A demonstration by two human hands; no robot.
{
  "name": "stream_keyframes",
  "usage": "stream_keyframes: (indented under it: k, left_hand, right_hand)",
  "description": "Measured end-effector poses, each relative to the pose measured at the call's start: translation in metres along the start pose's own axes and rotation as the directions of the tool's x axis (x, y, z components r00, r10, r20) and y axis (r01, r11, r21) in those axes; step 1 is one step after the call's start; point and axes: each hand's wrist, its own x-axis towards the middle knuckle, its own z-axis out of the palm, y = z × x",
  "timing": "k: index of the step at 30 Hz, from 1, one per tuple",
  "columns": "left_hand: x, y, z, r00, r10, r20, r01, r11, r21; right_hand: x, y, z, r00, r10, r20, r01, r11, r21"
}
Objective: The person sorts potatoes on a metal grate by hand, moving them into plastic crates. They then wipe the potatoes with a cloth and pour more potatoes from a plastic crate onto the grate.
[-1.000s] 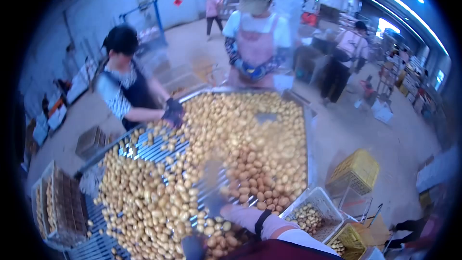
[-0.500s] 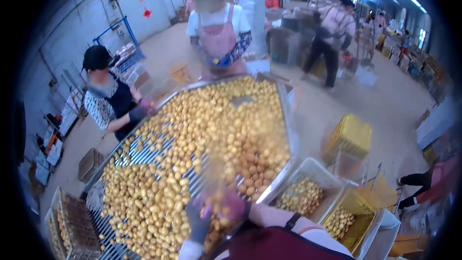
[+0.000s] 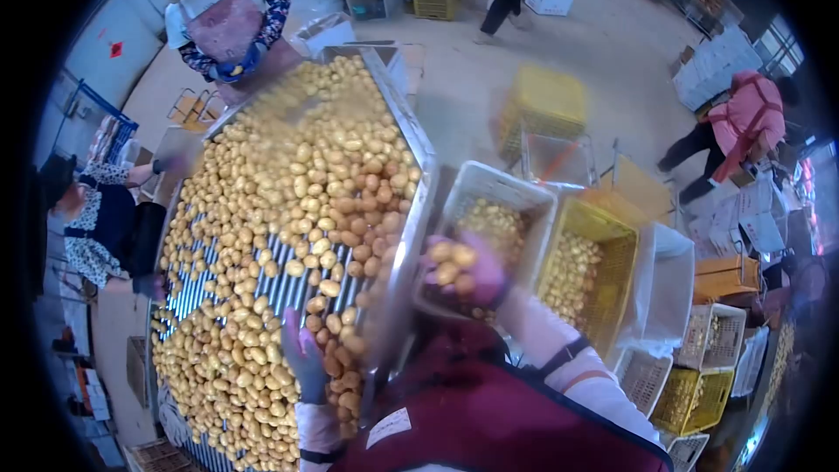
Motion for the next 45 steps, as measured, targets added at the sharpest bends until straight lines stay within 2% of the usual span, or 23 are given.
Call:
stream_keyframes:
  k: [1, 3, 4, 5, 8, 10, 13, 14, 15, 16, 18, 20, 22, 26, 29, 31, 32, 36, 38, 40, 41, 43, 45]
  left_hand:
    - [-0.009, -0.011, -0.012, 0.999, -0.044, -0.019, 0.045, 0.998, 0.038]
    - [-0.032, -0.025, -0.035, 0.988, -0.127, -0.091, 0.135, 0.987, 0.088]
    - [-0.045, -0.030, -0.048, 0.976, -0.163, -0.142, 0.177, 0.980, 0.092]
    - [-0.060, -0.038, -0.061, 0.960, -0.196, -0.201, 0.219, 0.971, 0.096]
    - [-0.102, -0.066, -0.090, 0.905, -0.219, -0.365, 0.276, 0.954, 0.114]
    - [-0.124, -0.061, -0.093, 0.855, -0.275, -0.440, 0.351, 0.931, 0.099]
    - [-0.135, -0.045, -0.084, 0.836, -0.352, -0.421, 0.415, 0.908, 0.064]
    - [-0.139, -0.045, -0.082, 0.903, -0.237, -0.358, 0.336, 0.909, 0.246]
    - [-0.142, -0.047, -0.080, 0.955, -0.132, -0.264, 0.236, 0.879, 0.414]
    - [-0.144, -0.048, -0.077, 0.988, -0.041, -0.147, 0.117, 0.820, 0.560]
    - [-0.137, -0.030, -0.060, 0.987, -0.152, -0.050, 0.140, 0.670, 0.729]
    - [-0.140, -0.029, -0.053, 0.981, -0.195, -0.022, 0.137, 0.604, 0.785]
    - [-0.142, -0.035, -0.049, 0.978, -0.208, -0.020, 0.149, 0.625, 0.766]
    - [-0.128, -0.033, -0.055, 0.950, -0.313, 0.013, 0.196, 0.628, 0.753]
    - [-0.120, -0.030, -0.060, 0.958, -0.288, 0.017, 0.187, 0.664, 0.724]
    - [-0.115, -0.035, -0.058, 0.967, -0.255, 0.006, 0.172, 0.667, 0.725]
    - [-0.112, -0.038, -0.056, 0.971, -0.237, 0.007, 0.158, 0.670, 0.726]
    - [-0.104, -0.044, -0.054, 0.960, -0.276, 0.051, 0.179, 0.742, 0.646]
    - [-0.101, -0.047, -0.050, 0.971, -0.239, 0.006, 0.190, 0.789, 0.584]
    - [-0.092, -0.045, -0.047, 0.984, -0.170, -0.051, 0.171, 0.827, 0.535]
    - [-0.085, -0.046, -0.045, 0.986, -0.158, -0.060, 0.166, 0.839, 0.518]
    - [-0.069, -0.055, -0.039, 0.985, -0.165, -0.053, 0.170, 0.859, 0.483]
    - [-0.063, -0.060, -0.027, 0.985, -0.157, -0.075, 0.174, 0.863, 0.474]
  right_hand:
    - [-0.025, -0.005, -0.030, 0.990, -0.090, -0.113, 0.052, 0.952, -0.302]
    - [-0.083, -0.020, -0.023, 0.953, -0.247, -0.177, 0.222, 0.964, -0.147]
    - [-0.112, -0.025, -0.031, 0.959, -0.189, -0.212, 0.231, 0.953, 0.197]
    - [-0.149, -0.021, -0.082, 0.895, -0.234, -0.379, 0.320, 0.930, 0.180]
    - [-0.248, -0.005, -0.214, 0.471, -0.364, -0.804, 0.492, 0.865, -0.103]
    - [-0.246, -0.014, -0.229, 0.555, -0.284, -0.782, 0.432, 0.902, -0.021]
    - [-0.148, -0.022, -0.278, 0.545, -0.459, -0.701, 0.295, 0.888, -0.353]
    - [-0.096, 0.010, -0.301, 0.402, -0.742, -0.537, 0.097, 0.617, -0.781]
    - [-0.042, 0.024, -0.188, 0.558, -0.762, -0.328, -0.053, 0.362, -0.931]
    - [0.022, 0.037, -0.038, 0.677, -0.729, -0.098, -0.100, 0.041, -0.994]
    - [0.078, 0.070, 0.058, 0.876, -0.396, 0.276, 0.208, -0.205, -0.956]
    - [0.119, 0.115, 0.104, 0.787, -0.030, 0.616, 0.595, -0.224, -0.772]
    - [0.131, 0.151, 0.147, 0.601, 0.303, 0.739, 0.793, -0.340, -0.505]
    - [0.167, 0.213, 0.117, 0.390, 0.539, 0.746, 0.905, -0.075, -0.419]
    - [0.211, 0.178, 0.131, 0.418, 0.496, 0.761, 0.907, -0.187, -0.377]
    - [0.249, 0.153, 0.145, 0.684, 0.301, 0.664, 0.724, -0.391, -0.568]
    - [0.280, 0.141, 0.126, 0.714, 0.199, 0.671, 0.642, -0.569, -0.514]
    - [0.313, 0.105, 0.143, 0.683, -0.080, 0.726, 0.342, -0.843, -0.415]
    - [0.301, 0.113, 0.130, 0.902, 0.159, 0.400, 0.422, -0.512, -0.748]
    - [0.261, 0.126, 0.152, 0.812, 0.567, 0.139, 0.396, -0.359, -0.845]
    - [0.230, 0.134, 0.179, 0.652, 0.758, 0.012, 0.452, -0.376, -0.809]
    - [0.185, 0.150, 0.163, 0.477, 0.877, 0.062, 0.631, -0.293, -0.718]
    - [0.168, 0.160, 0.161, 0.559, 0.821, 0.114, 0.631, -0.333, -0.701]
